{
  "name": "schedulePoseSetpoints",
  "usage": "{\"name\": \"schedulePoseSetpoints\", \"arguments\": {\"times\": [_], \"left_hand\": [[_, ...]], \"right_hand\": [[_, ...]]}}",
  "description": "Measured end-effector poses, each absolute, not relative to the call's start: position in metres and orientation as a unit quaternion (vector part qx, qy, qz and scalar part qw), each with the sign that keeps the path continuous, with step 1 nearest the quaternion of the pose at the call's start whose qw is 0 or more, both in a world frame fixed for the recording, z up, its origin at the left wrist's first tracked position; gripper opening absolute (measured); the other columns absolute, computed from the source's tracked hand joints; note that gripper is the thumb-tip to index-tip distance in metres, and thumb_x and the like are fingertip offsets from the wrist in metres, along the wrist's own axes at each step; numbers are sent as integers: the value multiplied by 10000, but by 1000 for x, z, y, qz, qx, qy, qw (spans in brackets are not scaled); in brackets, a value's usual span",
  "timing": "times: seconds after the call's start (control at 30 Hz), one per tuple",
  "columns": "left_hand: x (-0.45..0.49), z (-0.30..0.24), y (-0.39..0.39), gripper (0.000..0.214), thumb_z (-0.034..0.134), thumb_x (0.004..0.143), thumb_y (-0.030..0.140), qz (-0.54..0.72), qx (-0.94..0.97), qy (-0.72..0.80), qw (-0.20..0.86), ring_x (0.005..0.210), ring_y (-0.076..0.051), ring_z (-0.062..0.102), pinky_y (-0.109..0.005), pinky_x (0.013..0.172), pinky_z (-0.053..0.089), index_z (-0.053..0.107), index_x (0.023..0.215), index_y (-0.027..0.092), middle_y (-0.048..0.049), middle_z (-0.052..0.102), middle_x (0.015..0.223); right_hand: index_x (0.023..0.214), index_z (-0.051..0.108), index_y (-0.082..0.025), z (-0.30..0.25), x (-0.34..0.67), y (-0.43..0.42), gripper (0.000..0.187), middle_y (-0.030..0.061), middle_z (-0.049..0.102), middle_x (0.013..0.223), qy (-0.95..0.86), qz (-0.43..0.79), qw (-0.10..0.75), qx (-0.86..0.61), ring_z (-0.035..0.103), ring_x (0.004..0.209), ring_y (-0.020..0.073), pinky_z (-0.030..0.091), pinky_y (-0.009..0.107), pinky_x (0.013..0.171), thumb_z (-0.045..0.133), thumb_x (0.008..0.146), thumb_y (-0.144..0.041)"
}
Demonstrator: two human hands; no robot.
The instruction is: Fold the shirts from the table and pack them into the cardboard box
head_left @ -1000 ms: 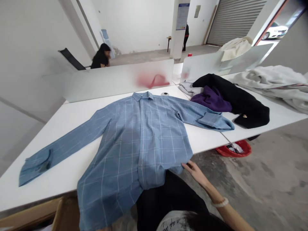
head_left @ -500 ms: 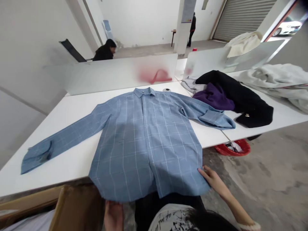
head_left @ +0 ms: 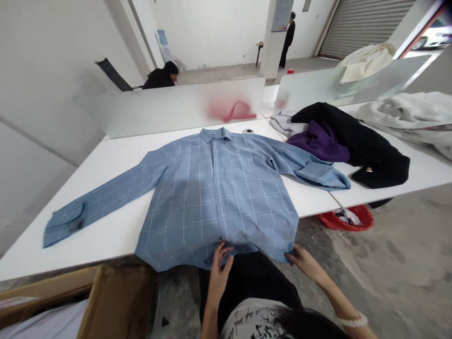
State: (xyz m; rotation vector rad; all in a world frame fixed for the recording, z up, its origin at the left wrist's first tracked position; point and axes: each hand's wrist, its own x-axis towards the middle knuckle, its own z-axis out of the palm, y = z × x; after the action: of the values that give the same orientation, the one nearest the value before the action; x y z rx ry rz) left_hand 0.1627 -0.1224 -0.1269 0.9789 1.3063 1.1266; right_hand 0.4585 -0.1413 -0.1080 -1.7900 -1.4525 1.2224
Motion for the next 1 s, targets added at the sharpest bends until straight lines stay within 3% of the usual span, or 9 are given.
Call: {"name": "schedulePoseSetpoints", "arguments": {"times": [0.1,0.27,0.43,0.6,0.67,0.77,0.87,0.93,1.0], "left_hand": [[175,-132,-115,407,682,721,480,464,449,578,500,969,-218,626,-397,945,450,630,1007,196,-74,665,974],[175,-134,-105,504,701,672,523,498,424,607,451,1120,-253,546,-436,1028,372,595,1039,193,-100,612,1111],[171,-128,-101,368,682,692,542,480,437,573,501,905,-237,652,-392,911,474,617,773,189,-70,687,846],[169,-131,-101,504,624,715,609,523,390,610,449,956,-231,637,-396,873,496,563,1007,202,-93,642,1006],[170,-130,-101,493,673,682,584,516,410,613,436,961,-231,623,-391,881,488,598,977,196,-92,627,1015],[173,-126,-101,429,682,673,587,505,439,603,435,977,-230,607,-376,929,451,629,836,193,-76,639,955],[172,-120,-105,461,624,705,637,508,429,608,434,861,-205,623,-336,831,484,597,825,193,-51,640,827],[167,-117,-110,475,610,707,657,510,419,617,429,728,-176,610,-294,713,493,562,799,194,-22,604,722],[161,-117,-116,477,605,709,664,516,406,629,417,652,-156,582,-271,646,480,529,794,201,1,564,668]], "right_hand": [[771,636,-197,-96,457,-142,202,23,619,634,-529,374,297,-702,588,629,199,492,315,581,590,698,-380],[757,627,-222,-74,486,-132,165,42,628,661,-501,303,349,-732,609,677,223,506,344,659,509,712,-328],[841,612,-174,-38,554,-97,243,74,656,827,-368,31,489,-790,595,739,194,479,336,747,445,728,-309],[1023,641,-128,-8,608,-41,372,176,645,1076,-402,-15,437,-805,589,905,219,447,332,793,410,846,-359],[1072,638,-115,-2,615,-21,399,186,636,1101,-445,-5,412,-795,569,972,228,427,330,839,463,843,-390],[1096,638,-104,5,614,0,473,186,644,1010,-540,15,310,-783,567,913,256,408,366,852,576,786,-457],[929,672,-140,11,609,6,397,144,643,877,-592,40,249,-765,566,782,237,421,363,783,557,796,-497],[852,653,-169,14,610,3,337,117,638,878,-571,17,321,-756,567,793,217,429,341,778,536,809,-482],[871,609,-188,14,617,-3,273,93,618,874,-474,-43,473,-742,564,798,199,442,332,760,527,809,-441]]}}
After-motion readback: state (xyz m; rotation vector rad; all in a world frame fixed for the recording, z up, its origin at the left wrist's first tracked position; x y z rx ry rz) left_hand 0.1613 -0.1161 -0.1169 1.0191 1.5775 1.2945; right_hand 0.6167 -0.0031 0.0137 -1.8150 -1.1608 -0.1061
